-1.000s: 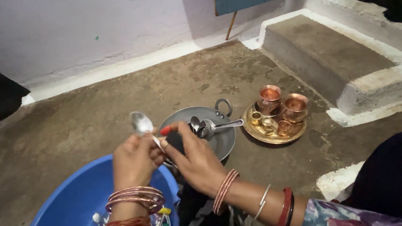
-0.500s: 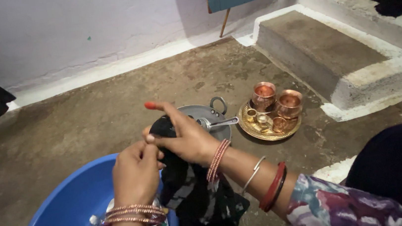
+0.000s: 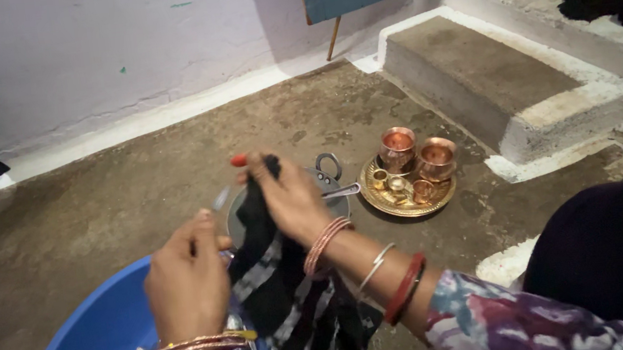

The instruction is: The person wipes various spoons and forks with a black cloth, picking them up from a blue plastic basin and then placing them into a metal pan.

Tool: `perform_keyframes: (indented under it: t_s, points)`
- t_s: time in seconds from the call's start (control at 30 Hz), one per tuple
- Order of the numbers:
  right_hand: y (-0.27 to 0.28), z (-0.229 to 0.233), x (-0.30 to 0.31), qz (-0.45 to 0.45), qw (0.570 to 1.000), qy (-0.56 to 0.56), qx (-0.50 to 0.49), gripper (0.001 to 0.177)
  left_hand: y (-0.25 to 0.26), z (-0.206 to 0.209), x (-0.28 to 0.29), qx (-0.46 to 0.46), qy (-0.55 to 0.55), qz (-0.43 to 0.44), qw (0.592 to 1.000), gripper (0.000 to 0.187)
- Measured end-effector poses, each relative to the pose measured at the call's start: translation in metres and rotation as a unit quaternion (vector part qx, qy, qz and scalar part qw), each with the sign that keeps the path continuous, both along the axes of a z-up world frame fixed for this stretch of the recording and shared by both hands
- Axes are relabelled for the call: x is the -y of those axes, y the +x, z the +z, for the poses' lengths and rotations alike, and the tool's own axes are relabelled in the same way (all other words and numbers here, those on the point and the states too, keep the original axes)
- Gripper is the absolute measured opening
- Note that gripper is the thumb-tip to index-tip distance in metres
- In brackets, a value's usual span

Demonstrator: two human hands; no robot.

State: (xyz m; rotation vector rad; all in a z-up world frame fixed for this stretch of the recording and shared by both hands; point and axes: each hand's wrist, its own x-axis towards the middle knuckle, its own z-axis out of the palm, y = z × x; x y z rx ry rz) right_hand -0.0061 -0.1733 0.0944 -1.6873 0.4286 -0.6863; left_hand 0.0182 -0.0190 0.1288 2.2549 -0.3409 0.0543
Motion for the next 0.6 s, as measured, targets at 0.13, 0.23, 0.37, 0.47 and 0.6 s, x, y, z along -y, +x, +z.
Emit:
perform_keyframes:
  t_s: [0.13,0.23,0.37,0.47,0.6]
  points:
    - [-0.009,0.016,0.007,0.077,0.989,0.038,0.12,0.054,0.003,-0.002,-0.007,-0.007,0.007,0.002,1.0,0.031]
    - [-0.017,0.026,-0.006,0.072,0.965,-0.166,0.191,0.049,-0.002,-0.011,0.005,0.015,-0.064,-0.039,0.997,0.023]
    - [-0.014,0.029,-0.022,0.027,0.942,-0.32,0.097,0.037,-0.021,-0.02,0.014,0.11,-0.085,-0.08,0.987,0.02]
    - [-0.002,0.031,-0.016,0.059,0.989,-0.134,-0.025,0.039,-0.034,-0.013,0.014,0.132,-0.095,-0.094,0.982,0.021]
    - [0.013,0.039,0.016,0.177,0.956,0.224,-0.072,0.04,-0.05,-0.001,0.013,0.104,-0.103,-0.118,0.982,0.022]
